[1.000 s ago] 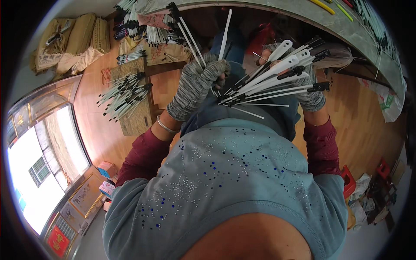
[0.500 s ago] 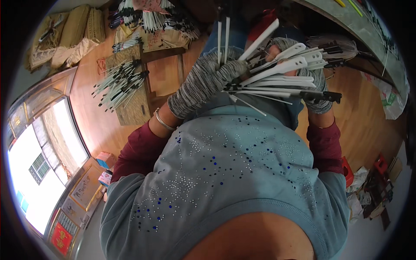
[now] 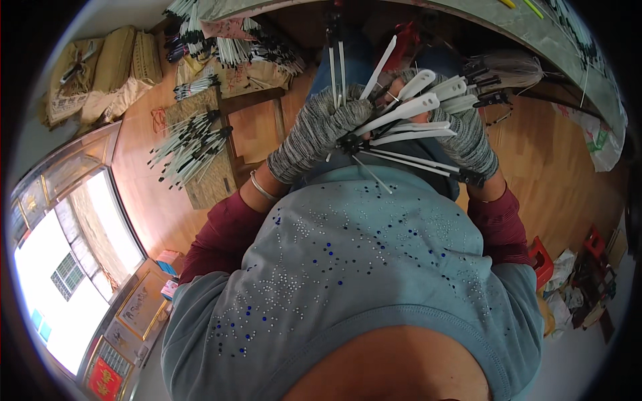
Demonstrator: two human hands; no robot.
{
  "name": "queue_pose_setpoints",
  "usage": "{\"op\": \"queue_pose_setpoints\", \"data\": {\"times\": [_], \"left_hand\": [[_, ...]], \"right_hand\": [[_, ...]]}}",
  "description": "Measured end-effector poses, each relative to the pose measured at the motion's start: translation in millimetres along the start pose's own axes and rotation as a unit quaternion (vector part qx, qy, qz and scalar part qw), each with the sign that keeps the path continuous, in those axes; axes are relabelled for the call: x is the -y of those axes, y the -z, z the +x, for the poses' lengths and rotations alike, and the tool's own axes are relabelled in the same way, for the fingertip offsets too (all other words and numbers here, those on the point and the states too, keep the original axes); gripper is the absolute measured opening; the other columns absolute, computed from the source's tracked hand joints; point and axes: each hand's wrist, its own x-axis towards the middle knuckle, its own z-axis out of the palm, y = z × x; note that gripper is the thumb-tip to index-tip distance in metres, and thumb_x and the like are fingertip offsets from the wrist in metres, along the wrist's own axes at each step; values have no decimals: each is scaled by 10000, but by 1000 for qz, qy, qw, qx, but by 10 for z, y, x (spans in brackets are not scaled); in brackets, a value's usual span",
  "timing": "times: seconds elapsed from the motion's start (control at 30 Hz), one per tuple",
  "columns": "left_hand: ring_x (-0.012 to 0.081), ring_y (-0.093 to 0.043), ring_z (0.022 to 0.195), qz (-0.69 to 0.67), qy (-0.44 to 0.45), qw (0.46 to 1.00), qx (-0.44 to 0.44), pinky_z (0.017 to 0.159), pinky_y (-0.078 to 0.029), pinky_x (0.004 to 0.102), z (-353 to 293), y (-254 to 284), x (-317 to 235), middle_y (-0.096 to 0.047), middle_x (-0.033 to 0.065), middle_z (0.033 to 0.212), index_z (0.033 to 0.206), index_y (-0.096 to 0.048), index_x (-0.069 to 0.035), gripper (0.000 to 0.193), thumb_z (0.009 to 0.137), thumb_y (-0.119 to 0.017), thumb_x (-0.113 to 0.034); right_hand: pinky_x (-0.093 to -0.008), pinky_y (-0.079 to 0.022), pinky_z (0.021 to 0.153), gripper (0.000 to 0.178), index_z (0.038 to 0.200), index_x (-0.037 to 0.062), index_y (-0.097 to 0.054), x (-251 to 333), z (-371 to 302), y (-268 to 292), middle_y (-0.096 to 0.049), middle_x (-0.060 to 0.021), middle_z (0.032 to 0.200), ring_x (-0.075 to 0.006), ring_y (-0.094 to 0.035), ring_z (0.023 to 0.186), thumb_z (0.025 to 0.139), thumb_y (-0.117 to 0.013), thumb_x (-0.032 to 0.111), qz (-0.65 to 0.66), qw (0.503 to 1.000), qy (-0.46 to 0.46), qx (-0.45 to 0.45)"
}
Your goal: Organizing and trimming bundles of wire-like components at a workbench using pliers.
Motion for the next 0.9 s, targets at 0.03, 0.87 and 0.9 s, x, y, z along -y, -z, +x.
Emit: {"op": "queue_pose_setpoints", "data": {"times": [0.03, 0.87, 0.9], "left_hand": [[72, -513, 632, -74, 64, 995, -14, 557, -415, 197, -21, -7, -37, -541, 27, 658, 851, -530, -25, 214, 787, -486, -224], [40, -470, 523, -42, 160, 976, -145, 462, -372, 156, -137, -143, -199, -515, 3, 605, 707, -534, -30, 155, 771, -477, -159], [40, -470, 523, -42, 160, 975, -146, 462, -372, 156, -138, -145, -202, -515, 3, 605, 707, -534, -30, 155, 771, -477, -159]], "right_hand": [[-204, -396, 709, 347, 937, 21, -512, 21, -18, -31, -546, -42, 848, -114, -508, 788, 716, -568, 283, 23, 999, -31, -25], [-217, -406, 704, 365, 989, -3, -470, -61, -213, -226, -520, -71, 901, -120, -499, 806, 766, -489, 286, 14, 991, -61, -118], [-217, -406, 704, 365, 989, -3, -470, -62, -209, -227, -520, -71, 901, -120, -499, 806, 766, -489, 286, 15, 991, -61, -117]]}}
